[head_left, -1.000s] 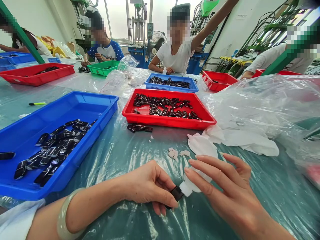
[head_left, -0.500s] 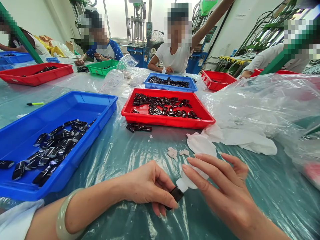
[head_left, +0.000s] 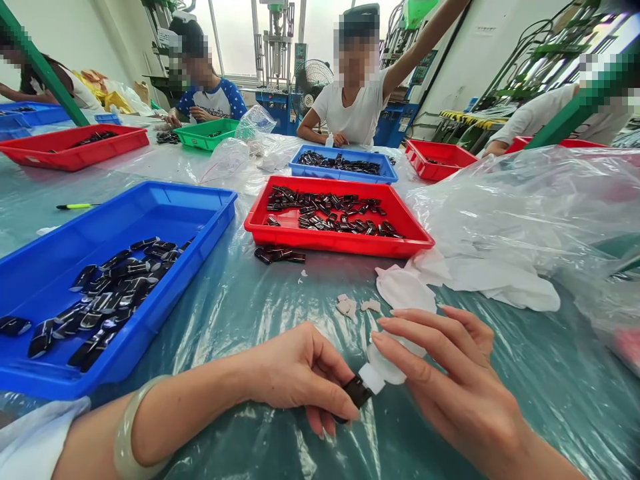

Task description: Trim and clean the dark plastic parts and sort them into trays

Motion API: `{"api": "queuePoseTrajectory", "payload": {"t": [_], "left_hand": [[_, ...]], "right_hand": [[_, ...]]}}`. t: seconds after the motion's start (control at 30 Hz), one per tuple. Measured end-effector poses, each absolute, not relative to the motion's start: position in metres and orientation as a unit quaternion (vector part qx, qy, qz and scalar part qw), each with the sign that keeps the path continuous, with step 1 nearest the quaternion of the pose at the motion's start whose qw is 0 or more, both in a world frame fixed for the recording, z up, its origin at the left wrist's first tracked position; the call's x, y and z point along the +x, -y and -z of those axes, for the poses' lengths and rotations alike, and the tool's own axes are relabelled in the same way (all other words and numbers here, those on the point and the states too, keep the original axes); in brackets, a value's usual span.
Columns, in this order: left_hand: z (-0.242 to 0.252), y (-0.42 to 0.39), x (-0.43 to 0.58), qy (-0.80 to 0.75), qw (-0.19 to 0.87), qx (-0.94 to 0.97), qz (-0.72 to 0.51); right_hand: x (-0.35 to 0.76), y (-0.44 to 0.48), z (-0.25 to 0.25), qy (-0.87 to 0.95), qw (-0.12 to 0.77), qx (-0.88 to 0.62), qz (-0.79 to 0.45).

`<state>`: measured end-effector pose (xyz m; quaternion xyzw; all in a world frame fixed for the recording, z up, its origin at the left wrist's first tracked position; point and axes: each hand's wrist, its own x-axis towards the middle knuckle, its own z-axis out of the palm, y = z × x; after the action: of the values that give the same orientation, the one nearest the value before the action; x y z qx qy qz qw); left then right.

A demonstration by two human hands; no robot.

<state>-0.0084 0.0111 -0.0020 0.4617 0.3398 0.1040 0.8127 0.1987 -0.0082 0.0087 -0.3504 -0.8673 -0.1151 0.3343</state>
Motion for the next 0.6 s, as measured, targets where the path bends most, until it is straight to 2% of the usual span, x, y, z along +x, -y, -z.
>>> {"api": "queuePoseTrajectory", "payload": {"t": [0.6], "left_hand": [[0.0034,-0.0109,-0.0081,-0.341,0.809,0.468,-0.102]], "right_hand": [[0.2052,0.0098,-0.0109,0.879,0.322,-0.338,0.099]]}}
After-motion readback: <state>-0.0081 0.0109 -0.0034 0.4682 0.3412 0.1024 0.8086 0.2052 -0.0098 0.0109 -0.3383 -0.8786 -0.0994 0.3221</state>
